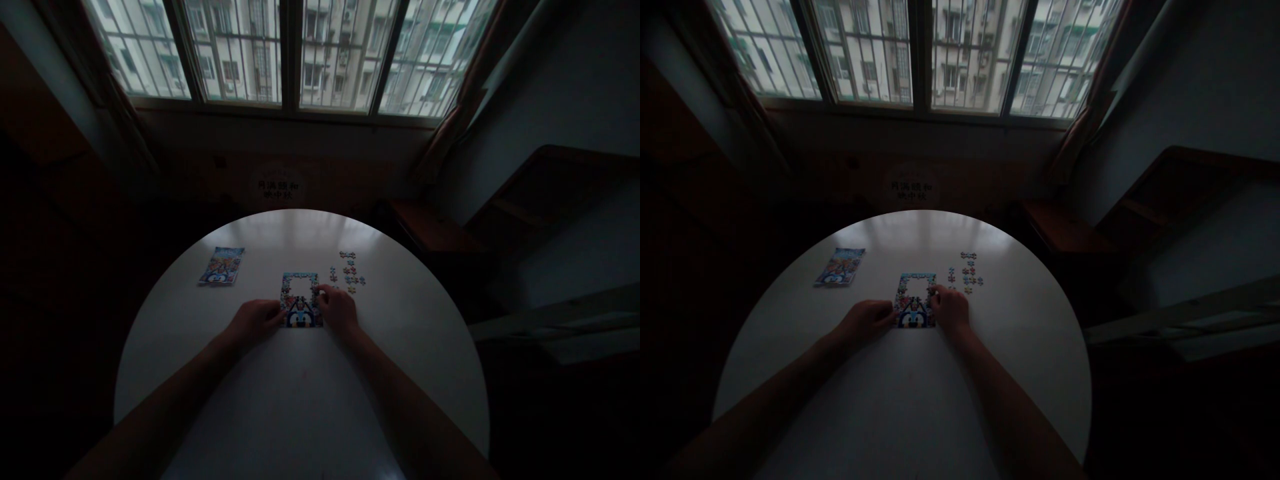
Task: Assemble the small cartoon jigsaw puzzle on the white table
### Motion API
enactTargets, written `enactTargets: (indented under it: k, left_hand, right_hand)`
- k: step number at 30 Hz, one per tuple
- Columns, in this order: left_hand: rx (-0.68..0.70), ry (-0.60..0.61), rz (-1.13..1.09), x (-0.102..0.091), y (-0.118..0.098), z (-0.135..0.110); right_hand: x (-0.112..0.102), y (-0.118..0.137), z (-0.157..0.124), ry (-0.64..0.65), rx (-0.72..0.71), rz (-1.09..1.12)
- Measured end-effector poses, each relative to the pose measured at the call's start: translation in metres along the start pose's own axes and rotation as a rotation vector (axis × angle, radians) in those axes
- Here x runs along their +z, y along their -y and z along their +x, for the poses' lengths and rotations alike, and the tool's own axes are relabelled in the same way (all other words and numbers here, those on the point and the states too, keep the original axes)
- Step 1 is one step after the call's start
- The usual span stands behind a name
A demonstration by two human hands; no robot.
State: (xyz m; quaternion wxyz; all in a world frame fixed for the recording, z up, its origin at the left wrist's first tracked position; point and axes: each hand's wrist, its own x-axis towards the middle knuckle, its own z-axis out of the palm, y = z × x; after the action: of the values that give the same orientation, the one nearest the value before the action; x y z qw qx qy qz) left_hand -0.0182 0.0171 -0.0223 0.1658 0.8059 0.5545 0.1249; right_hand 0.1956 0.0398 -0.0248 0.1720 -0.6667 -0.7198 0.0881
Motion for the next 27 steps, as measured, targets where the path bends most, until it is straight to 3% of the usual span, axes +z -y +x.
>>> enactTargets:
  k: [27]
  left_hand:
    - [0.001, -0.01, -0.001, -0.0012, -0.0016, -0.0003]
  right_hand:
    - [0.0041, -0.0018, 0.0013, -0.024, -0.03, 0.02]
